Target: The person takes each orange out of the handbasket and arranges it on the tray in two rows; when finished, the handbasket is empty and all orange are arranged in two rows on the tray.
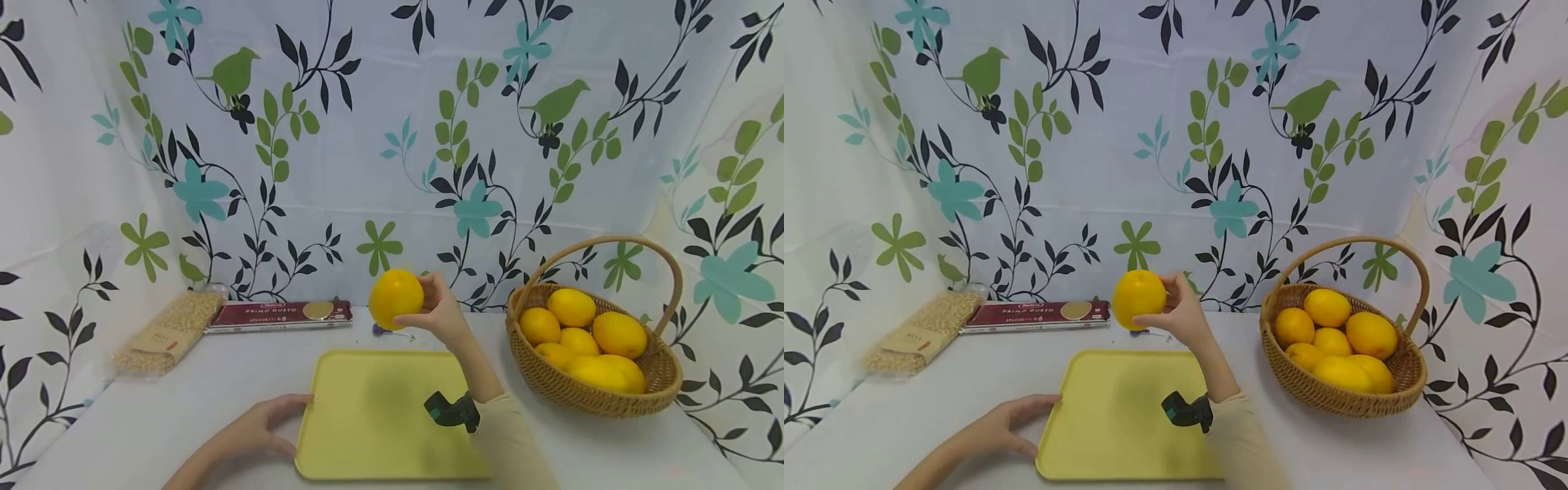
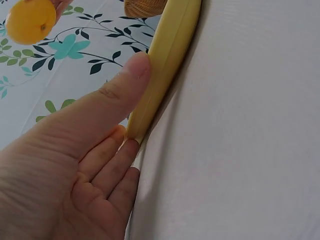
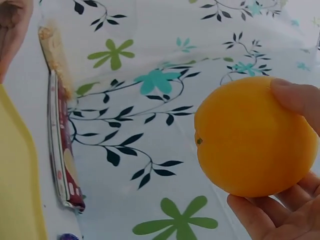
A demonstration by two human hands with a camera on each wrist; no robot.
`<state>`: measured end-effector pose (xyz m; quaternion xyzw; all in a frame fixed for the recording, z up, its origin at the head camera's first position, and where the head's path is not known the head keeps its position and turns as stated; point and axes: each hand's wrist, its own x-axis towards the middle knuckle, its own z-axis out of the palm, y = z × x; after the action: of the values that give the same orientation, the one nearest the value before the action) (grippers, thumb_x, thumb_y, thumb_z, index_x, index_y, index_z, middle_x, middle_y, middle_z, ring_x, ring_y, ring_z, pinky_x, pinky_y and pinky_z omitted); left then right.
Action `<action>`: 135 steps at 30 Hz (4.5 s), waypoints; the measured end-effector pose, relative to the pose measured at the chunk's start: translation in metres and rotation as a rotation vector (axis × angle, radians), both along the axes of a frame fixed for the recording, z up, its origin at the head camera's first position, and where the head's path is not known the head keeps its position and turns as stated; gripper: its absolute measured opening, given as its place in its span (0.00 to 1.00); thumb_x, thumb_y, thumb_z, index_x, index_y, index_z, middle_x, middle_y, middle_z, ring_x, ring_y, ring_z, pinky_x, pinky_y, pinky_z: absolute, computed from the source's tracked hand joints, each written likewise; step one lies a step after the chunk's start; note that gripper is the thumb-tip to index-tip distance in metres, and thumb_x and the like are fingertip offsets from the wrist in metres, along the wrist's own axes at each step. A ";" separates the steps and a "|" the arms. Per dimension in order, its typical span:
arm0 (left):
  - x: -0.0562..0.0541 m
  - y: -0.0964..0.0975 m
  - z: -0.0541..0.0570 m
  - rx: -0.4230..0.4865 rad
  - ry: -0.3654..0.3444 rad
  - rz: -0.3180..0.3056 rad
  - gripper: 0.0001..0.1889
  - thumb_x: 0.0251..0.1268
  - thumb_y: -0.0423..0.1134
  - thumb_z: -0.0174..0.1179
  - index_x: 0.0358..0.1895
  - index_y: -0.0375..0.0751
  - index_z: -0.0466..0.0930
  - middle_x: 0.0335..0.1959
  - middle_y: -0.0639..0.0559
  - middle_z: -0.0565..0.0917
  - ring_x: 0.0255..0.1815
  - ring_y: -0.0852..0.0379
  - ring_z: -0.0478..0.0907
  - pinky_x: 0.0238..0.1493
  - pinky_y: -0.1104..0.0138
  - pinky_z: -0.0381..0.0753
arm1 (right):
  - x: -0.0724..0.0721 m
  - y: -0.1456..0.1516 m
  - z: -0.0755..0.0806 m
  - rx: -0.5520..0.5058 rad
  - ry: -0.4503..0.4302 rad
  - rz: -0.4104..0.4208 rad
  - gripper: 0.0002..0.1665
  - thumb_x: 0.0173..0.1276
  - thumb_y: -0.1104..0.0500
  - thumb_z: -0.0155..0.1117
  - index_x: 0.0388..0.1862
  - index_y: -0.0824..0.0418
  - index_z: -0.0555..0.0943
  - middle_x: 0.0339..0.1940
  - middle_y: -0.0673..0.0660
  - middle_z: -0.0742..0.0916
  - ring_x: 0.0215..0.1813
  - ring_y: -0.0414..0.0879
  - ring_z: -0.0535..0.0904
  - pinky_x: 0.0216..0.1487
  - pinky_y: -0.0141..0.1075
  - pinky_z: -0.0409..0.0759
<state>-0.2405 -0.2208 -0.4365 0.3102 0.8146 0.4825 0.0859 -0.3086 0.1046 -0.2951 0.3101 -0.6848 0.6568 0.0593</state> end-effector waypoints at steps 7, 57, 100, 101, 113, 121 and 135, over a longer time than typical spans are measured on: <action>0.000 0.001 -0.002 0.042 -0.005 0.027 0.42 0.40 0.40 0.70 0.62 0.31 0.61 0.61 0.39 0.66 0.61 0.56 0.62 0.58 0.79 0.56 | -0.008 -0.019 -0.030 -0.097 -0.023 0.034 0.30 0.49 0.68 0.70 0.47 0.66 0.63 0.47 0.65 0.79 0.42 0.54 0.77 0.47 0.43 0.78; 0.001 0.005 -0.004 0.052 -0.114 0.062 0.40 0.41 0.38 0.71 0.62 0.34 0.62 0.62 0.41 0.65 0.62 0.42 0.59 0.62 0.62 0.57 | -0.048 -0.086 -0.121 0.328 -0.224 -0.086 0.40 0.46 0.58 0.74 0.59 0.55 0.66 0.57 0.53 0.71 0.55 0.51 0.68 0.58 0.49 0.66; 0.000 0.002 -0.003 -0.010 -0.104 0.108 0.41 0.40 0.41 0.71 0.62 0.37 0.63 0.61 0.43 0.67 0.61 0.45 0.62 0.61 0.55 0.57 | -0.045 -0.102 -0.139 0.136 -0.260 0.091 0.42 0.56 0.62 0.66 0.67 0.61 0.56 0.62 0.54 0.67 0.58 0.49 0.65 0.65 0.47 0.54; 0.000 0.002 -0.002 -0.012 -0.100 0.109 0.41 0.40 0.41 0.71 0.62 0.37 0.63 0.61 0.43 0.67 0.61 0.45 0.62 0.61 0.56 0.58 | -0.044 -0.102 -0.138 0.136 -0.261 0.092 0.42 0.56 0.62 0.66 0.67 0.61 0.56 0.62 0.54 0.67 0.59 0.49 0.64 0.65 0.48 0.54; 0.001 0.003 -0.001 -0.009 -0.108 0.114 0.41 0.40 0.41 0.71 0.61 0.35 0.63 0.61 0.42 0.67 0.61 0.43 0.61 0.60 0.54 0.57 | -0.041 -0.106 -0.134 0.189 -0.272 0.066 0.44 0.56 0.60 0.67 0.68 0.60 0.56 0.62 0.54 0.67 0.58 0.49 0.65 0.64 0.49 0.55; 0.001 0.004 -0.003 -0.006 -0.099 0.105 0.41 0.40 0.41 0.71 0.61 0.34 0.63 0.61 0.41 0.67 0.61 0.43 0.62 0.61 0.56 0.57 | -0.034 -0.108 -0.125 0.213 -0.338 -0.050 0.45 0.54 0.54 0.68 0.67 0.60 0.57 0.64 0.59 0.66 0.60 0.53 0.64 0.63 0.49 0.59; -0.001 0.003 -0.002 -0.018 -0.114 0.116 0.41 0.40 0.42 0.71 0.62 0.36 0.63 0.61 0.42 0.66 0.61 0.44 0.61 0.61 0.56 0.58 | -0.027 -0.102 -0.096 0.108 -0.321 -0.170 0.41 0.57 0.53 0.66 0.64 0.66 0.59 0.65 0.62 0.65 0.65 0.55 0.58 0.63 0.47 0.60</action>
<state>-0.2418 -0.2175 -0.4380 0.2338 0.8293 0.4962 0.1069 -0.3359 0.0028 -0.3910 0.1451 -0.7434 0.6528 -0.0119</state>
